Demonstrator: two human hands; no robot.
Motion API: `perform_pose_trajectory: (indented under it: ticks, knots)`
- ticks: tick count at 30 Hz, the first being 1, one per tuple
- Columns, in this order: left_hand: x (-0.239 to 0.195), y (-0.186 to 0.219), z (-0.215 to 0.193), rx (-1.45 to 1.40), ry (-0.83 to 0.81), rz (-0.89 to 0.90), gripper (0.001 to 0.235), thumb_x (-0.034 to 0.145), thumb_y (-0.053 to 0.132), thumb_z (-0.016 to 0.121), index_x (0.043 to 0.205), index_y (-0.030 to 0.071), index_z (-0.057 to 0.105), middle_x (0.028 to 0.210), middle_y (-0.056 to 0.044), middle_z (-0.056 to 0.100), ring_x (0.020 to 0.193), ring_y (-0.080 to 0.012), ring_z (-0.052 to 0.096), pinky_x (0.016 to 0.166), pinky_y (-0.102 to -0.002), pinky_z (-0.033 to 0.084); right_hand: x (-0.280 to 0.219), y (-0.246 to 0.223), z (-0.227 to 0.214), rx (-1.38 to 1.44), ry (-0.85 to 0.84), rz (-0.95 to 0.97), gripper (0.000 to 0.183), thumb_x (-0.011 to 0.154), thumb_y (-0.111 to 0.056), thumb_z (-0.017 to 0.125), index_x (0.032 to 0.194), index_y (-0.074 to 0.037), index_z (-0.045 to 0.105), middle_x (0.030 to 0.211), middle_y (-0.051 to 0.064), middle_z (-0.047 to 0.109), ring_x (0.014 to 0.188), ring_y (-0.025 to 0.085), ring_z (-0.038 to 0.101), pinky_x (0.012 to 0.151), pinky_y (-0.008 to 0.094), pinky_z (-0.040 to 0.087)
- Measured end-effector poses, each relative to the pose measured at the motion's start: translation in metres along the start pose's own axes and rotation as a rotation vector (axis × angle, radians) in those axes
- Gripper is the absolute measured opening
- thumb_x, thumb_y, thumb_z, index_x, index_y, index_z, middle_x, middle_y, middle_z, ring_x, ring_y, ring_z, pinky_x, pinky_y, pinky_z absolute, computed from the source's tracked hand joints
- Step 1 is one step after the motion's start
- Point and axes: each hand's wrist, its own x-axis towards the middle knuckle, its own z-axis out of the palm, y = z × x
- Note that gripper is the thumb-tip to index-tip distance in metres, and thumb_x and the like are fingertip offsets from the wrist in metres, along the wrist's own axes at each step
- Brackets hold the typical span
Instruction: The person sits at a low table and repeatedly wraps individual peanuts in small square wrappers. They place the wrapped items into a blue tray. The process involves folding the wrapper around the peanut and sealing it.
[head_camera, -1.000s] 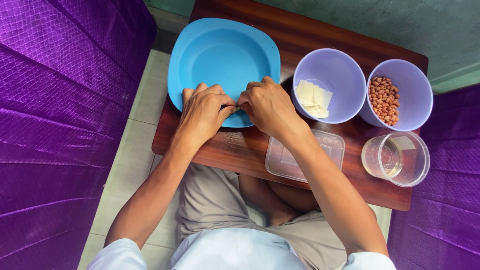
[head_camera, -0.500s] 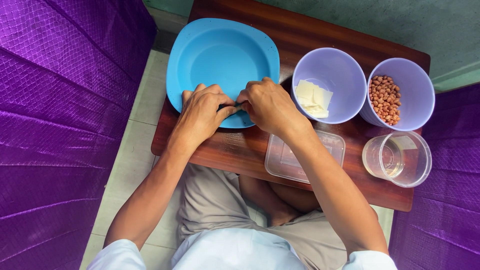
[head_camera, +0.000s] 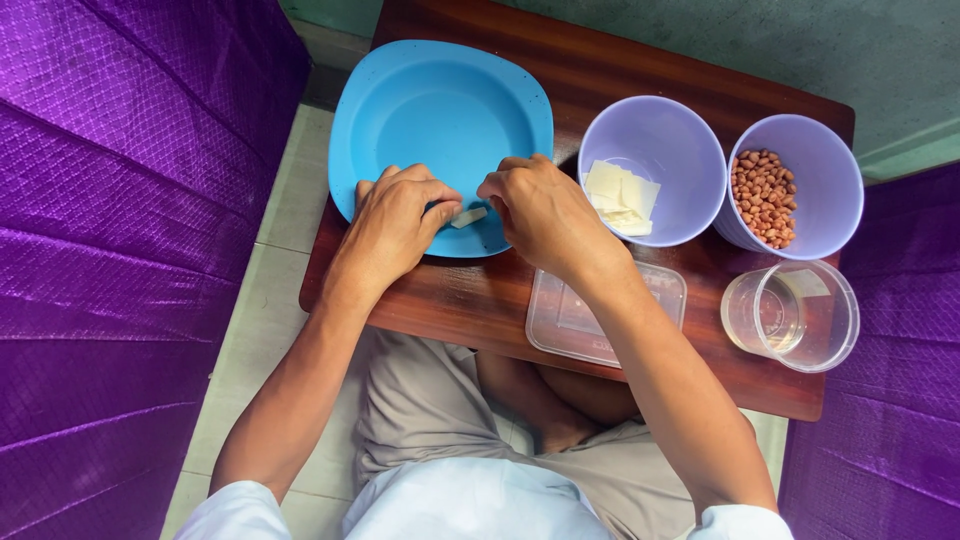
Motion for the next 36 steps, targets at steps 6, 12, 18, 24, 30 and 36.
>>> perform_pose_trajectory:
  ticks: [6,12,18,24,30,36]
  knots:
    - [-0.004,0.014,-0.006,-0.007,-0.033,-0.013,0.014,0.097,0.029,0.069,0.108,0.022,0.075,0.098,0.000,0.066,0.099,-0.0250,0.059,0.091,-0.046,0.038,-0.004,0.001,0.000,-0.021,0.074,-0.049,0.016,0.091,0.004,0.066,0.095,-0.002,0.080,0.084,0.016,0.072,0.076,0.033,0.070,0.061,0.036,0.059]
    - [0.002,0.002,-0.001,0.031,-0.034,-0.014,0.015,0.102,0.028,0.061,0.101,0.021,0.075,0.094,-0.001,0.063,0.096,-0.0250,0.058,0.090,-0.046,0.039,-0.019,-0.007,-0.027,0.062,0.104,-0.041,0.013,0.093,0.005,0.062,0.095,0.003,0.074,0.086,0.020,0.070,0.082,0.040,0.068,0.062,0.043,0.059]
    - [0.006,0.005,-0.016,-0.018,0.017,-0.024,0.016,0.103,0.025,0.061,0.108,0.020,0.075,0.096,-0.002,0.066,0.094,-0.0236,0.059,0.091,-0.046,0.041,-0.061,0.027,-0.069,0.165,0.327,0.038,0.029,0.088,0.015,0.067,0.111,0.000,0.076,0.090,0.021,0.070,0.085,0.038,0.069,0.069,0.042,0.061]
    - [0.021,0.043,-0.016,-0.082,0.033,0.135,0.015,0.101,0.023,0.064,0.108,0.018,0.075,0.097,-0.004,0.067,0.095,-0.0249,0.061,0.089,-0.045,0.042,-0.088,0.093,-0.075,0.015,0.337,0.194,0.026,0.090,0.009,0.069,0.110,-0.005,0.077,0.088,0.015,0.069,0.082,0.029,0.069,0.066,0.038,0.058]
    - [0.036,0.058,-0.011,-0.052,-0.010,0.165,0.014,0.099,0.025,0.066,0.106,0.019,0.076,0.096,-0.002,0.068,0.095,-0.0234,0.062,0.090,-0.043,0.043,-0.081,0.075,-0.070,0.128,0.286,0.133,0.020,0.088,0.003,0.067,0.105,-0.004,0.076,0.086,0.015,0.070,0.078,0.031,0.071,0.065,0.040,0.057]
    - [0.018,0.022,-0.010,0.090,-0.123,-0.042,0.012,0.091,0.022,0.074,0.102,0.019,0.076,0.093,0.000,0.067,0.095,-0.0232,0.061,0.092,-0.045,0.041,-0.078,0.032,-0.065,0.316,0.291,0.076,0.016,0.092,-0.002,0.071,0.105,-0.007,0.078,0.087,0.012,0.074,0.078,0.027,0.072,0.065,0.034,0.056]
